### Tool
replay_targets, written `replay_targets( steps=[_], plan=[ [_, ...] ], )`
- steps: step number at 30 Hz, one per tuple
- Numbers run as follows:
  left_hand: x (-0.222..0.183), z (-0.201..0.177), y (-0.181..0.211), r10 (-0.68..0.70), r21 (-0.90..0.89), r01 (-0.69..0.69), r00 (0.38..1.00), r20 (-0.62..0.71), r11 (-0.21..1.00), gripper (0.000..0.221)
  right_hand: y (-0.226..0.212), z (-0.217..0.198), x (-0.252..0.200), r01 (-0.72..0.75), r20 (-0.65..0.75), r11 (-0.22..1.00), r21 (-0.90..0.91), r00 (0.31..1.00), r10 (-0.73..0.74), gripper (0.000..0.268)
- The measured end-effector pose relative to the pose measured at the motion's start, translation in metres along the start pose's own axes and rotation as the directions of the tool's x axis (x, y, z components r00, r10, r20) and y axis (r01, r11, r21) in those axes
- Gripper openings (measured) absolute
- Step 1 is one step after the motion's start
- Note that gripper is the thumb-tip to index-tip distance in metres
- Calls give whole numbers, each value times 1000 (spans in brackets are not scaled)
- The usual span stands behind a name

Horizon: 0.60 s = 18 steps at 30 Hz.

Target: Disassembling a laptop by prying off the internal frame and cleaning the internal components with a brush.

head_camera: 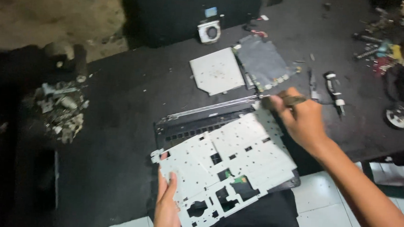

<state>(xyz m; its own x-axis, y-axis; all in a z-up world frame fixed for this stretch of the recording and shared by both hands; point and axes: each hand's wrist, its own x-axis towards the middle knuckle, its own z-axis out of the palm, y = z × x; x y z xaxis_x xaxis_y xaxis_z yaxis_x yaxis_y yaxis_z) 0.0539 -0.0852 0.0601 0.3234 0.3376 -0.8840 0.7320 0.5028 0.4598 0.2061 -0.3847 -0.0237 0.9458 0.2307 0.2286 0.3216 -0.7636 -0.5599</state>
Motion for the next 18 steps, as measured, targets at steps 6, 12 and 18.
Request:
replay_targets(
  steps=[6, 12, 18],
  plan=[
    [3, 22, 1, -11, 48, 13, 999, -43, 999, 79, -6, -14, -60, -39, -49, 990, 132, 998, 46, 29],
    [6, 24, -3, -34, 64, 43, 989, -142, 997, 80, -56, -30, -155, -48, -68, 948, 314, 995, 73, 31],
    [13, 7, -16, 17, 3, -17, 992, -128, 1000, 87, -51, -12, -167, -158, -276, 985, -73, 952, 133, 26]
  ],
)
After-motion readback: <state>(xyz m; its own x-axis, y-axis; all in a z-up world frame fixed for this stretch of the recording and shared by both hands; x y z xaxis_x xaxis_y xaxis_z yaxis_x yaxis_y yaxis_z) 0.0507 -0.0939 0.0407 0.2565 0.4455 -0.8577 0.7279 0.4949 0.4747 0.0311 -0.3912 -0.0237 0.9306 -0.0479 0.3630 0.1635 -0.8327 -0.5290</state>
